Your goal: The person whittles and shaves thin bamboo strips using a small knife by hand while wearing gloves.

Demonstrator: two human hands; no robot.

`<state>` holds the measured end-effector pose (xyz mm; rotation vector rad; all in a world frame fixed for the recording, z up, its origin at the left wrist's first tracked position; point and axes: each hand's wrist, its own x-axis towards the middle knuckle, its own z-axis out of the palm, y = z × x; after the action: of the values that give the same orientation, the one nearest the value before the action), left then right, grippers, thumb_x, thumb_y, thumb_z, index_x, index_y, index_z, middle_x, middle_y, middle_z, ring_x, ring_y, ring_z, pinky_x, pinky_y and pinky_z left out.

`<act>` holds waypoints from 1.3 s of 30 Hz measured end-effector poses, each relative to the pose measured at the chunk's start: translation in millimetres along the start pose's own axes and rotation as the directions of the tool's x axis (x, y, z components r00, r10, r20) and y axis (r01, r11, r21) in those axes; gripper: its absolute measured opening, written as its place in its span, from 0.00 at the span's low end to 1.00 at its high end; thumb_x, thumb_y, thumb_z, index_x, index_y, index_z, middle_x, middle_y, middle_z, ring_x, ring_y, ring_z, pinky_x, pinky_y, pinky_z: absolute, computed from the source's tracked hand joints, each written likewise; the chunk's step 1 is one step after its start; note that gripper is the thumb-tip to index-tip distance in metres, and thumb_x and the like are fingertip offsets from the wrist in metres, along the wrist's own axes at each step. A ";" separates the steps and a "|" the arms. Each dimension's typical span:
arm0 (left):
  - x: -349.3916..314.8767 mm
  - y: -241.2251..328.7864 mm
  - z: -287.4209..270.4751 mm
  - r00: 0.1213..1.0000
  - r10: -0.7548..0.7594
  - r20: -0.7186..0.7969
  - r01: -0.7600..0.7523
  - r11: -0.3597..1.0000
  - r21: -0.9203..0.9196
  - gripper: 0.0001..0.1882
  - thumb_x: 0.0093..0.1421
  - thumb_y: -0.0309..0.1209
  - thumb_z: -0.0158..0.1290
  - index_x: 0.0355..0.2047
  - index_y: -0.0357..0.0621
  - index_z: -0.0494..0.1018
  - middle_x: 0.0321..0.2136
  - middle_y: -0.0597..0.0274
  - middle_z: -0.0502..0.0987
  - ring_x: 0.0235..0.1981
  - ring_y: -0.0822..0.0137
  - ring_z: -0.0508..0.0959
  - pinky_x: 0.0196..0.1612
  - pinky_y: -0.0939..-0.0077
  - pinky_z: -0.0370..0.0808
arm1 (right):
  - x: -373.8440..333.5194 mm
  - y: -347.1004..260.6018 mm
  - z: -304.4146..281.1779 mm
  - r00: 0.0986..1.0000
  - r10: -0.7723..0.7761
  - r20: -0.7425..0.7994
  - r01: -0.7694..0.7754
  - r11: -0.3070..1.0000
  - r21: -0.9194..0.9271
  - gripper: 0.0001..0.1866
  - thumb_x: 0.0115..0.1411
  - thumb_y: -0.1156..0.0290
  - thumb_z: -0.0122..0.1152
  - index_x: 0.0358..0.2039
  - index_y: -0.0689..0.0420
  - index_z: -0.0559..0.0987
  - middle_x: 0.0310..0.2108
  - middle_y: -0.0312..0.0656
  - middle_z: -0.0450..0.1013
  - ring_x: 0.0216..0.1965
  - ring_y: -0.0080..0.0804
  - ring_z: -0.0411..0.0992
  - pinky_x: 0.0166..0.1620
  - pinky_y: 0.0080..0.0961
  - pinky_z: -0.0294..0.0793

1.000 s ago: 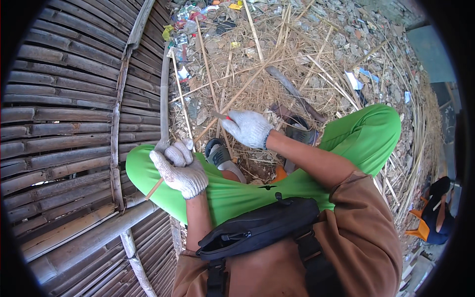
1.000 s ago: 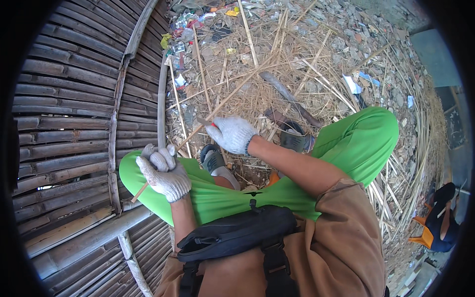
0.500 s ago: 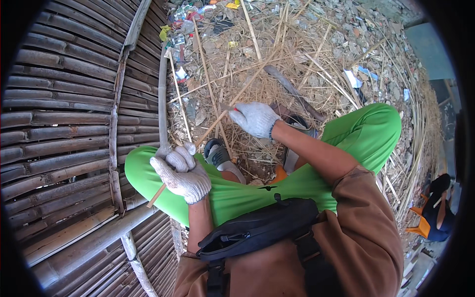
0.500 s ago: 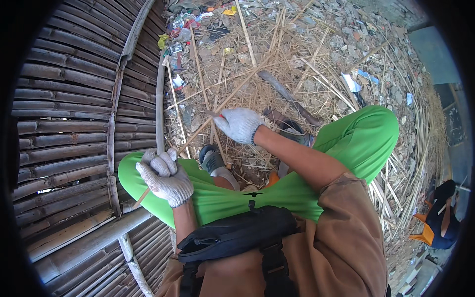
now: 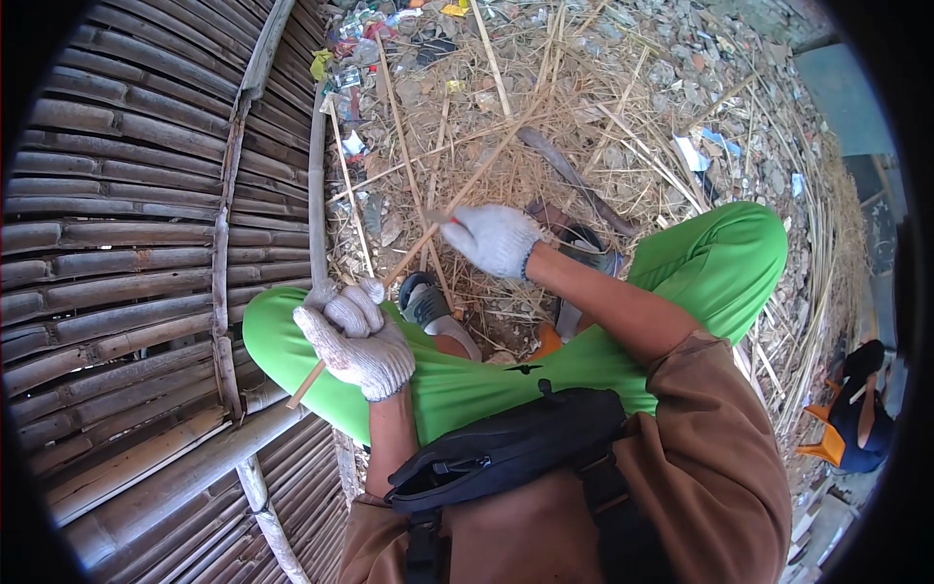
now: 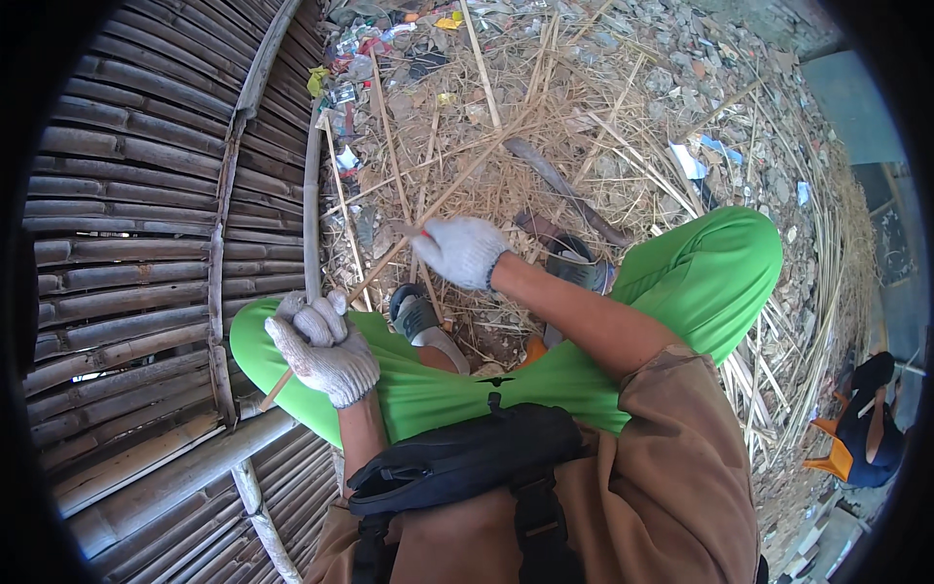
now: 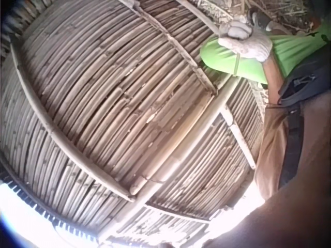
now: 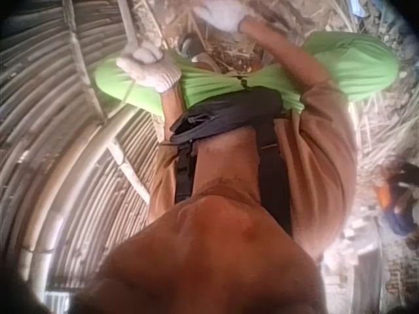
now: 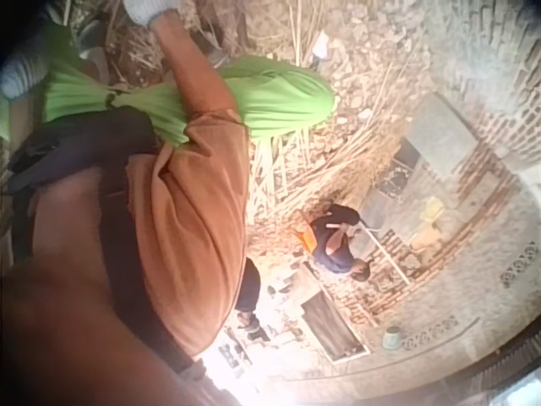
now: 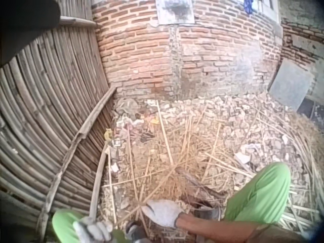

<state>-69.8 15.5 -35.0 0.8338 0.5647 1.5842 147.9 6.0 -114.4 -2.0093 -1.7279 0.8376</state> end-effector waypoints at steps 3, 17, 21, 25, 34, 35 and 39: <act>-0.7 7.5 2.0 1.000 0.012 -0.006 -0.012 1.000 0.013 0.24 0.81 0.49 0.43 0.41 0.40 0.74 0.14 0.75 0.48 0.16 0.74 0.49 0.38 0.68 0.69 | 15.7 62.0 -19.1 0.991 0.120 -0.063 -0.123 0.990 -0.062 0.30 0.75 0.42 0.42 0.43 0.56 0.83 0.42 0.61 0.83 0.46 0.60 0.82 0.53 0.53 0.81; 1.3 -2.1 -11.2 0.962 -0.072 -0.264 0.060 0.997 -0.053 0.21 0.79 0.47 0.48 0.42 0.40 0.74 0.14 0.75 0.49 0.17 0.74 0.51 0.41 0.63 0.72 | -11.7 -18.8 17.2 0.985 -0.099 -0.144 0.107 0.993 0.049 0.26 0.75 0.47 0.46 0.42 0.58 0.80 0.32 0.59 0.82 0.36 0.62 0.82 0.43 0.56 0.81; -0.1 -1.7 -18.0 0.949 -0.078 -0.305 0.060 0.996 -0.067 0.20 0.78 0.47 0.49 0.43 0.40 0.73 0.14 0.75 0.49 0.17 0.73 0.51 0.42 0.61 0.73 | -6.3 -4.6 -6.3 0.999 0.045 -0.015 -0.042 0.982 0.183 0.26 0.76 0.47 0.47 0.41 0.59 0.79 0.33 0.61 0.82 0.37 0.62 0.82 0.45 0.57 0.80; 1.5 -4.3 -14.0 0.951 -0.073 -0.302 0.050 0.995 -0.081 0.20 0.79 0.47 0.48 0.43 0.40 0.73 0.13 0.74 0.49 0.17 0.73 0.51 0.42 0.60 0.73 | -20.7 -35.7 16.1 0.994 -0.093 -0.061 0.098 0.991 0.095 0.28 0.75 0.45 0.46 0.42 0.59 0.80 0.33 0.61 0.82 0.37 0.63 0.82 0.46 0.58 0.80; -2.1 -6.1 -9.8 0.929 -0.111 -0.354 0.079 0.991 -0.104 0.21 0.79 0.47 0.45 0.42 0.39 0.72 0.14 0.74 0.49 0.17 0.72 0.49 0.43 0.60 0.71 | -16.1 -31.5 17.5 0.989 -0.114 -0.094 0.120 0.990 0.070 0.26 0.75 0.47 0.46 0.41 0.59 0.80 0.32 0.57 0.82 0.37 0.61 0.83 0.46 0.57 0.81; -3.1 -5.0 -8.7 0.920 -0.108 -0.377 0.073 0.992 -0.108 0.21 0.79 0.47 0.45 0.42 0.39 0.72 0.14 0.74 0.49 0.17 0.72 0.50 0.43 0.61 0.71 | -21.7 -37.6 19.4 0.992 -0.105 -0.067 0.111 0.989 0.096 0.26 0.76 0.47 0.46 0.42 0.59 0.80 0.32 0.57 0.82 0.37 0.61 0.82 0.46 0.56 0.81; -5.6 -5.4 -9.1 0.942 -0.112 -0.316 0.085 0.992 -0.097 0.21 0.79 0.46 0.46 0.41 0.40 0.73 0.14 0.74 0.49 0.17 0.73 0.50 0.40 0.64 0.71 | -10.7 -7.6 10.1 0.995 -0.013 -0.094 0.019 0.998 0.066 0.27 0.76 0.46 0.45 0.43 0.59 0.79 0.33 0.59 0.82 0.38 0.62 0.82 0.45 0.56 0.81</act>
<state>-73.2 11.9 -45.9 0.4787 0.7567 1.6494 134.7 -4.1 -115.2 -1.9564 -1.6412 0.7725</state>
